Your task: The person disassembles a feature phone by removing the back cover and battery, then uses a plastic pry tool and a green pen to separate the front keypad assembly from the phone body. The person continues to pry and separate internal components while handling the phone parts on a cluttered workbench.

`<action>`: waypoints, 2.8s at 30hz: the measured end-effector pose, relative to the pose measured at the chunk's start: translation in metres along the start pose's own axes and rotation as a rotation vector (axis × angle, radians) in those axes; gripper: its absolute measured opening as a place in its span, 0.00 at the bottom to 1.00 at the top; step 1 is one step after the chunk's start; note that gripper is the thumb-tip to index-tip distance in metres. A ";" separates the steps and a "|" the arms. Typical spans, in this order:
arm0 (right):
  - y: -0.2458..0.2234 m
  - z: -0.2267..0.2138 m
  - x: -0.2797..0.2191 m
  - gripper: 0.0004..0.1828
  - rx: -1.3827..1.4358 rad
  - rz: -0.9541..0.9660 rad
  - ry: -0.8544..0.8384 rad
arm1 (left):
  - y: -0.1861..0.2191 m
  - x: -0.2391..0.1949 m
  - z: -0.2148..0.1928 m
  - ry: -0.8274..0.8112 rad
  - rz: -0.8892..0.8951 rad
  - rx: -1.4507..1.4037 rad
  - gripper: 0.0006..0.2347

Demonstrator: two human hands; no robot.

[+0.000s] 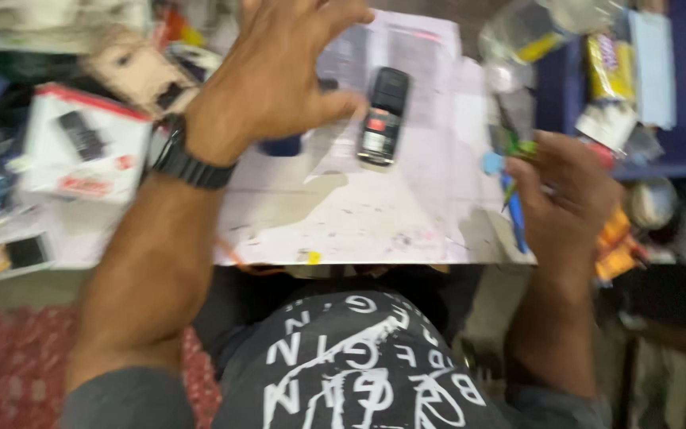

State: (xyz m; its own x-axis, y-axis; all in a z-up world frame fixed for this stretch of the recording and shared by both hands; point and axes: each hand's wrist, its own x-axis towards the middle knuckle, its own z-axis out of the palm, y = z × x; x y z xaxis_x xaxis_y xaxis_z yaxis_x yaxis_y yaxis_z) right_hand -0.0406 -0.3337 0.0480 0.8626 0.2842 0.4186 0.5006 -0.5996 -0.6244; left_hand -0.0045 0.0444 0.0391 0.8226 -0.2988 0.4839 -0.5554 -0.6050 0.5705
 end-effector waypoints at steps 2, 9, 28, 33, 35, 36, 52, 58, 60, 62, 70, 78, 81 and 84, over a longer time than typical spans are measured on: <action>0.002 -0.001 0.006 0.14 -0.195 0.007 -0.058 | 0.011 -0.004 0.020 -0.103 0.049 0.140 0.39; -0.010 0.007 0.028 0.13 -0.432 -0.100 -0.148 | 0.019 -0.002 0.043 -0.332 -0.029 0.175 0.44; -0.018 0.062 0.044 0.28 0.496 0.454 -0.356 | 0.020 0.007 0.042 -0.187 0.072 0.012 0.39; -0.034 0.079 0.053 0.40 1.057 0.424 -0.488 | 0.022 0.006 0.035 0.036 0.208 -0.136 0.41; -0.046 0.072 0.048 0.47 1.021 0.396 -0.504 | 0.021 0.004 0.037 0.045 0.223 -0.316 0.42; -0.052 0.068 0.045 0.50 1.002 0.383 -0.511 | 0.021 0.004 0.039 0.020 0.191 -0.365 0.43; -0.062 0.062 0.031 0.48 0.828 0.294 -0.461 | 0.028 0.002 0.040 -0.075 0.143 -0.394 0.51; -0.066 0.053 0.030 0.38 0.381 0.188 -0.490 | 0.028 0.005 0.033 -0.022 0.180 -0.338 0.49; -0.069 0.042 0.023 0.27 -0.248 0.136 -0.554 | 0.026 0.007 0.029 0.020 0.195 -0.245 0.48; -0.070 0.038 0.008 0.19 -0.399 0.078 -0.528 | 0.023 0.005 0.025 0.061 0.216 -0.160 0.48; -0.025 0.020 -0.013 0.12 -0.410 0.312 -0.278 | 0.024 0.003 0.034 0.031 0.251 -0.049 0.45; -0.041 0.022 0.005 0.13 -0.354 0.204 -0.091 | 0.031 0.003 0.034 -0.001 0.218 0.018 0.47; -0.051 0.043 0.018 0.24 0.451 0.368 -0.198 | 0.030 -0.001 0.040 0.003 0.233 0.009 0.47; -0.044 0.076 0.042 0.23 0.844 0.391 -0.274 | 0.028 -0.002 0.043 0.027 0.249 -0.079 0.48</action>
State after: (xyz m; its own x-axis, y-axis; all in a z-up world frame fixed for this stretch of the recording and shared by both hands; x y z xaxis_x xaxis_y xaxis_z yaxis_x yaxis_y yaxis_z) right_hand -0.0211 -0.2388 0.0428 0.9131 0.4071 -0.0207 -0.0295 0.0153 -0.9994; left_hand -0.0165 -0.0033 0.0257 0.6561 -0.4113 0.6328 -0.7493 -0.4553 0.4809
